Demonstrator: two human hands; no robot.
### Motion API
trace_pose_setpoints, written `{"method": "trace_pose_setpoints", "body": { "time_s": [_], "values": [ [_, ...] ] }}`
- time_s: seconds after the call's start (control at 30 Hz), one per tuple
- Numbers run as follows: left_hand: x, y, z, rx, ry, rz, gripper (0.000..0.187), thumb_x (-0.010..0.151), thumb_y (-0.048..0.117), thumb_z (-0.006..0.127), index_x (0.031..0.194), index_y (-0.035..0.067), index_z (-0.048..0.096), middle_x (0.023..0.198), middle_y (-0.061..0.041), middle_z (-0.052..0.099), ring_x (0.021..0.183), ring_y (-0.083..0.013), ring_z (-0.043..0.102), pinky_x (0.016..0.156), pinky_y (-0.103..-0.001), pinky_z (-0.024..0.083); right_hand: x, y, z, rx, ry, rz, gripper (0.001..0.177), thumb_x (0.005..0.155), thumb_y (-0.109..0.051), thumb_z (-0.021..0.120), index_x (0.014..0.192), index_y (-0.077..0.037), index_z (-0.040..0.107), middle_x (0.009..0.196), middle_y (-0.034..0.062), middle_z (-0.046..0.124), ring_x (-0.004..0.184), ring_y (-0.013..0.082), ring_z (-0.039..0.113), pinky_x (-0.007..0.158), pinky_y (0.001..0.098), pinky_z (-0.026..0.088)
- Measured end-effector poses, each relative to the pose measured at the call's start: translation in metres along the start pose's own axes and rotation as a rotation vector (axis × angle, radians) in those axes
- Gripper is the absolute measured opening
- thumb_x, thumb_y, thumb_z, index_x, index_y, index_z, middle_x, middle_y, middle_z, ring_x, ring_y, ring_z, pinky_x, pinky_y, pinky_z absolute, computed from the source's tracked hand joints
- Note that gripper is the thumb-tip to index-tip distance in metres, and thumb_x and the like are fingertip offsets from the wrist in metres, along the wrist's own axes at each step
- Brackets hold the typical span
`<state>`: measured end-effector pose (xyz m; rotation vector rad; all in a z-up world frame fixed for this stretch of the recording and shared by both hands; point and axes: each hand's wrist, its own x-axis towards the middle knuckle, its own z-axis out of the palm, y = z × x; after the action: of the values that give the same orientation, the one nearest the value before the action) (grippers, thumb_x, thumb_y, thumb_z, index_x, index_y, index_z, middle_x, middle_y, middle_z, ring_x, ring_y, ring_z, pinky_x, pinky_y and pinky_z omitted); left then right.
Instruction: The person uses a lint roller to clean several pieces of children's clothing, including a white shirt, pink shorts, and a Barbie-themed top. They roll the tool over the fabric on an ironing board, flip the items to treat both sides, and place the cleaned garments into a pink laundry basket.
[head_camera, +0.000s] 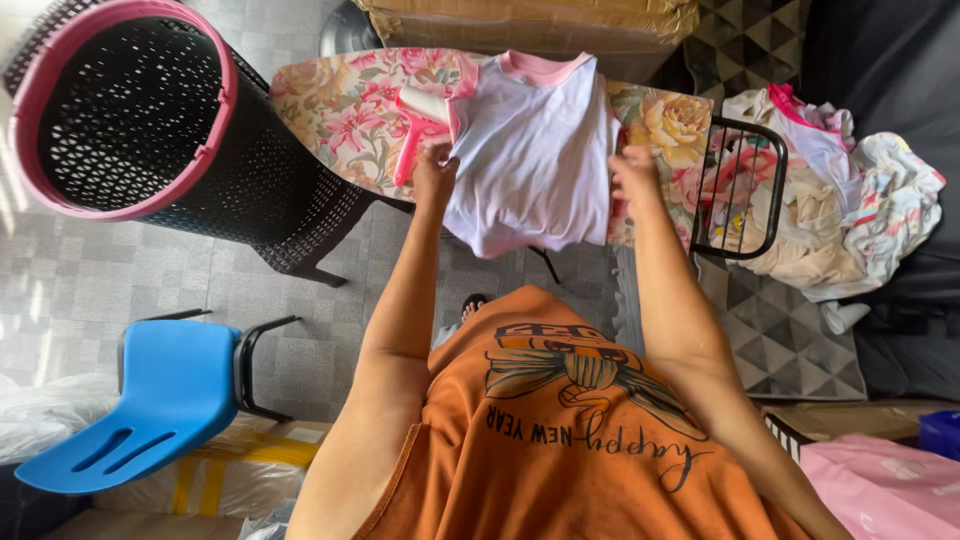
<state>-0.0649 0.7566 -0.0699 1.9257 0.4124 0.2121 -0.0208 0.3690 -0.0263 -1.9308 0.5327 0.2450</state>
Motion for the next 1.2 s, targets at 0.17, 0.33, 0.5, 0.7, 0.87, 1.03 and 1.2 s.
{"method": "trace_pose_setpoints", "body": {
  "time_s": [0.17,0.33,0.5,0.7,0.87,1.03,1.2],
  "values": [
    [-0.052,-0.003,-0.011,0.267,0.137,-0.072,0.025,0.089,0.019,0.069,0.110,0.009,0.061,0.105,-0.012,0.066,0.096,-0.0287,0.066,0.084,-0.044,0.051,-0.034,0.049,0.049,-0.333,-0.015,-0.426,0.022,0.088,-0.016,0.079,0.105,-0.005,0.069,0.096,0.0056,0.072,0.084,0.0151,0.068,0.075,0.0283,0.058],
    [-0.081,-0.034,-0.019,0.309,0.203,-0.180,0.012,0.092,0.014,0.060,0.103,0.009,0.059,0.105,-0.011,0.067,0.100,-0.0326,0.065,0.086,-0.046,0.049,-0.067,0.040,0.081,-0.325,-0.359,-0.412,0.012,0.095,-0.016,0.071,0.104,-0.009,0.072,0.090,0.0034,0.074,0.076,0.0120,0.070,0.070,0.0269,0.059],
    [-0.076,-0.089,-0.011,0.183,0.144,-0.336,0.047,0.073,0.020,0.079,0.113,0.005,0.060,0.109,-0.013,0.068,0.102,-0.0310,0.067,0.090,-0.042,0.052,-0.074,0.043,0.116,-0.298,-0.593,-0.502,0.010,0.096,-0.015,0.071,0.101,-0.008,0.073,0.088,0.0036,0.075,0.076,0.0114,0.070,0.071,0.0256,0.059],
    [-0.080,-0.080,-0.008,0.016,-0.168,-0.451,0.038,0.081,0.024,0.083,0.112,0.004,0.076,0.107,-0.015,0.073,0.095,-0.0267,0.072,0.087,-0.038,0.056,-0.100,0.034,0.139,-0.330,-0.733,-0.637,0.017,0.092,-0.018,0.075,0.104,-0.006,0.070,0.098,0.0034,0.072,0.091,0.0157,0.071,0.086,0.0299,0.059],
    [-0.084,-0.016,0.012,-0.995,-0.304,-0.552,0.031,0.088,0.020,0.075,0.111,0.002,0.066,0.095,-0.011,0.072,0.082,-0.0259,0.072,0.074,-0.044,0.060,-0.128,0.011,0.142,-0.536,-0.522,-0.875,0.057,0.077,-0.030,0.083,0.121,-0.001,0.061,0.112,0.0137,0.065,0.105,0.0297,0.064,0.093,0.0408,0.052],
    [-0.073,0.035,0.007,-1.104,-0.252,-0.437,0.038,0.097,0.040,0.066,0.106,0.003,0.063,0.092,-0.012,0.073,0.078,-0.0235,0.071,0.072,-0.041,0.058,-0.121,-0.030,0.112,0.214,-0.891,-0.152,0.065,0.087,-0.042,0.074,0.137,-0.006,0.053,0.122,0.0116,0.066,0.118,0.0265,0.062,0.106,0.0384,0.049],
    [-0.089,0.054,0.017,-0.390,-0.237,-0.158,0.042,0.093,0.042,0.073,0.112,0.005,0.067,0.101,-0.010,0.073,0.092,-0.0196,0.070,0.084,-0.037,0.057,-0.118,-0.058,0.083,0.764,-1.041,0.259,0.073,0.092,-0.050,0.069,0.145,-0.005,0.049,0.129,0.0107,0.067,0.121,0.0251,0.063,0.111,0.0384,0.048]
  ]
}}
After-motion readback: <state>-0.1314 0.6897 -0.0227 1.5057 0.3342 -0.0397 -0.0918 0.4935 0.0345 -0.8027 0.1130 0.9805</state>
